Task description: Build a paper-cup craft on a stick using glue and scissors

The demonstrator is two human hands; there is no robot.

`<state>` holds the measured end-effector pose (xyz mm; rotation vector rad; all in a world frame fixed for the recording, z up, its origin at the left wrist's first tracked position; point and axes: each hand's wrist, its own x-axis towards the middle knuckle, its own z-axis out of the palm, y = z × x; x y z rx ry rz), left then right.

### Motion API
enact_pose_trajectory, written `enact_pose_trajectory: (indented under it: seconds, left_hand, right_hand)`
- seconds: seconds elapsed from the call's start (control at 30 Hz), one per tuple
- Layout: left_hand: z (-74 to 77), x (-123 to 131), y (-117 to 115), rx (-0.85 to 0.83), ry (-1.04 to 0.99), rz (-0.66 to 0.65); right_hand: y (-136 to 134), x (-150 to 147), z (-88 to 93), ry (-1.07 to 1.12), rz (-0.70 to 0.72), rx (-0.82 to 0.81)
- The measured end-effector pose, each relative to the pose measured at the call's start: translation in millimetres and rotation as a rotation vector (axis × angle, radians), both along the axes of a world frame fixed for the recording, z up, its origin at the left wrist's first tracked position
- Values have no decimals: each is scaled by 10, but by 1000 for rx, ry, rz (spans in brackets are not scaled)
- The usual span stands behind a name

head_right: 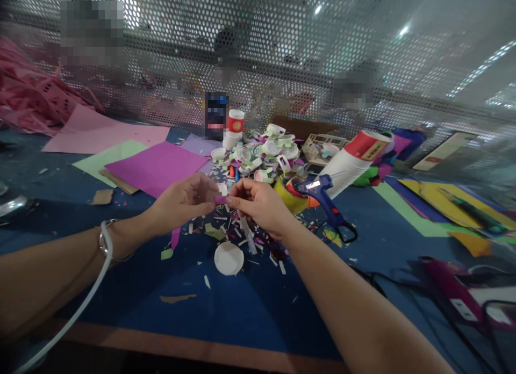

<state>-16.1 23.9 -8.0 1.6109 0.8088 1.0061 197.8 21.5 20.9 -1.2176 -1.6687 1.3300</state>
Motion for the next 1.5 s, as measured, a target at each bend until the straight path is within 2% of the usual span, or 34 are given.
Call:
enact_pose_trajectory:
  seconds: [0.3,0.63,1.0,1.17,1.3,1.5]
  left_hand:
    - [-57,5,25,6,10,18]
    - [29,22,-21,4,0,24]
    - [57,37,-31,-187,-99,41]
    - [119,35,-29,-368,-201,95]
    - [182,39,-43,-515,-262,168]
    - [196,51,-38,-709,-409,195]
  right_hand:
    - [12,20,-35,5,20,-3]
    - [-18,-17,4,5,52,-17]
    - [-34,-6,20,5,69,28]
    - [-32,-8,4,35,-41,41]
    - [7,14,-54,25,-131,196]
    - [-47,-8,-71,-205,-161,599]
